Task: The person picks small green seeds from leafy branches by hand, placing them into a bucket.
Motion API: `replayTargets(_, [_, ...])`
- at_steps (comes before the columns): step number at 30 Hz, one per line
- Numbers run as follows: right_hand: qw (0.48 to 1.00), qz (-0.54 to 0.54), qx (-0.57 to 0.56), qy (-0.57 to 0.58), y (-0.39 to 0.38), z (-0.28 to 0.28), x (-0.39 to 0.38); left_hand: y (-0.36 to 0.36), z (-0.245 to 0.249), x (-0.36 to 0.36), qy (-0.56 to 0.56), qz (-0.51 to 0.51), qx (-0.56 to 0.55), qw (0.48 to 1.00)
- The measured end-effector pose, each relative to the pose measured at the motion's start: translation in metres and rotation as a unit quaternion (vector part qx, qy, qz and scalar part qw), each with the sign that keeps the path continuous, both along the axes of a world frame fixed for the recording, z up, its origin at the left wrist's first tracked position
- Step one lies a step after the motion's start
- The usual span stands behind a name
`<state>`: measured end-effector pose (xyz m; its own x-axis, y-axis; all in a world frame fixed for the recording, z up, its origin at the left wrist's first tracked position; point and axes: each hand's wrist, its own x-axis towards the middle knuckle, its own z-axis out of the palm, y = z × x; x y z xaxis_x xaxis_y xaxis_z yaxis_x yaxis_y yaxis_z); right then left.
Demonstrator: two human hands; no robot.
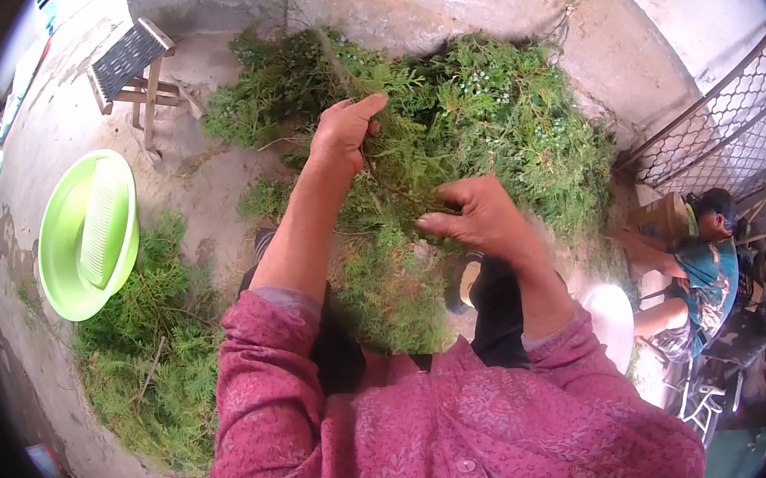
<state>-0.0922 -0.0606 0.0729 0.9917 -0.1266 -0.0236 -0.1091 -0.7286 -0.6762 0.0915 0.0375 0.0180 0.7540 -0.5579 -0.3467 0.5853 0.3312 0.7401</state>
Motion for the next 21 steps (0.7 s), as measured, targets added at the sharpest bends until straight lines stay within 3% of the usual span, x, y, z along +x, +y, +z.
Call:
replayTargets(2, [0.99,-0.011,0.101,0.095,0.0,-0.012,0.001,0.004,0.001,0.0,0.01,-0.03,0.001,0.999])
replayTargets(3, [0.99,-0.011,0.102,0.096,0.003,-0.016,0.002,0.005,0.001,-0.002,0.012,-0.039,-0.057,0.998])
replayTargets(5, [0.969,-0.024,0.235,-0.077,0.008,-0.021,0.005,0.007,0.006,-0.004,0.013,-0.049,-0.114,0.992])
replayTargets(10, [0.962,-0.061,0.25,-0.088,-0.01,-0.033,0.014,0.006,0.02,-0.023,0.05,-0.078,-0.077,0.993])
replayTargets(14, [0.946,-0.076,0.302,-0.097,-0.016,-0.05,0.018,-0.014,-0.011,-0.032,0.0,-0.101,-0.092,0.991])
replayTargets(16, [0.943,-0.077,0.31,-0.097,-0.019,-0.055,0.02,-0.014,-0.014,-0.038,-0.028,-0.129,-0.013,0.991])
replayTargets(19, [0.932,-0.084,0.338,-0.1,-0.021,-0.055,0.02,-0.013,-0.011,-0.044,-0.007,-0.129,0.006,0.992])
replayTargets(21, [0.948,-0.097,0.297,-0.063,-0.025,-0.05,0.019,-0.013,-0.01,-0.047,-0.007,-0.126,0.018,0.992])
